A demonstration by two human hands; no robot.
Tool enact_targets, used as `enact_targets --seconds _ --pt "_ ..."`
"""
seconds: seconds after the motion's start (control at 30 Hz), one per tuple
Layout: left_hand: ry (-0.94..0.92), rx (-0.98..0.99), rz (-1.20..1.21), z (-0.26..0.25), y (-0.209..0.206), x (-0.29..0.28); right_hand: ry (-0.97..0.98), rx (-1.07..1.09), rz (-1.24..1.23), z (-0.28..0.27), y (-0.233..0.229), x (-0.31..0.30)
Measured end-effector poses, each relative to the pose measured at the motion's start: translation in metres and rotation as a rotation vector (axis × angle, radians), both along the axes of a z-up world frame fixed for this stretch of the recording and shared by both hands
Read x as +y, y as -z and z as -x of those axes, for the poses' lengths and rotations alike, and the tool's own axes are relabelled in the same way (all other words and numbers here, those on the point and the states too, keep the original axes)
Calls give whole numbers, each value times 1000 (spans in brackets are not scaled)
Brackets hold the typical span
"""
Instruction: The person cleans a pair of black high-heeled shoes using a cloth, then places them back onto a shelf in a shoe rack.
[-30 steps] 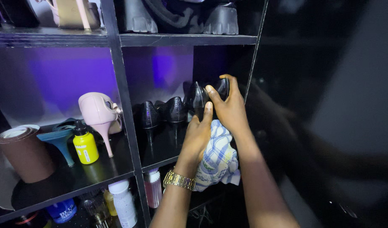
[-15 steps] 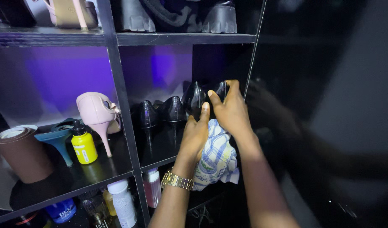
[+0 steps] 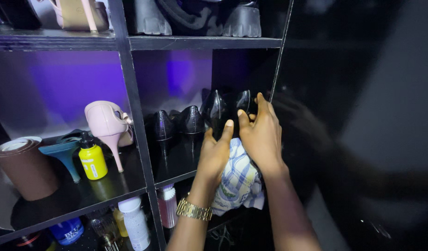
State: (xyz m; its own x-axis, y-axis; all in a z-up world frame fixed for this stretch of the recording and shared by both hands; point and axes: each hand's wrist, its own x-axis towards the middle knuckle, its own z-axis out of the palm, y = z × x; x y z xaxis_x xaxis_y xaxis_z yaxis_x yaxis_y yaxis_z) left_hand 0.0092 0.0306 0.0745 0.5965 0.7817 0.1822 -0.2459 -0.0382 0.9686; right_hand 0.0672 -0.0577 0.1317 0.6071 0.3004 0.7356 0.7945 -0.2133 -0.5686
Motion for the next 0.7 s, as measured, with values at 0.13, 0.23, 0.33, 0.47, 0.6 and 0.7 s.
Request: enact_targets --seconds 0.13,0.23,0.33,0.47,0.6,0.7 --pt "-88 -36 14 10 1 -12 -30 -6 -117 13 7 -16" --pt "-148 -59 60 21 -1 -23 -10 82 -177 29 12 -30" --pt "-208 -37 101 31 -3 -32 2 150 -224 42 21 -44" --pt "-200 -156 77 34 -4 -35 -51 33 -326 55 39 -55" --pt "-174 -318 -1 29 -14 -34 -66 -6 -316 66 56 -59" --pt "-232 -297 -6 28 -29 -34 -120 70 -325 76 65 -64"
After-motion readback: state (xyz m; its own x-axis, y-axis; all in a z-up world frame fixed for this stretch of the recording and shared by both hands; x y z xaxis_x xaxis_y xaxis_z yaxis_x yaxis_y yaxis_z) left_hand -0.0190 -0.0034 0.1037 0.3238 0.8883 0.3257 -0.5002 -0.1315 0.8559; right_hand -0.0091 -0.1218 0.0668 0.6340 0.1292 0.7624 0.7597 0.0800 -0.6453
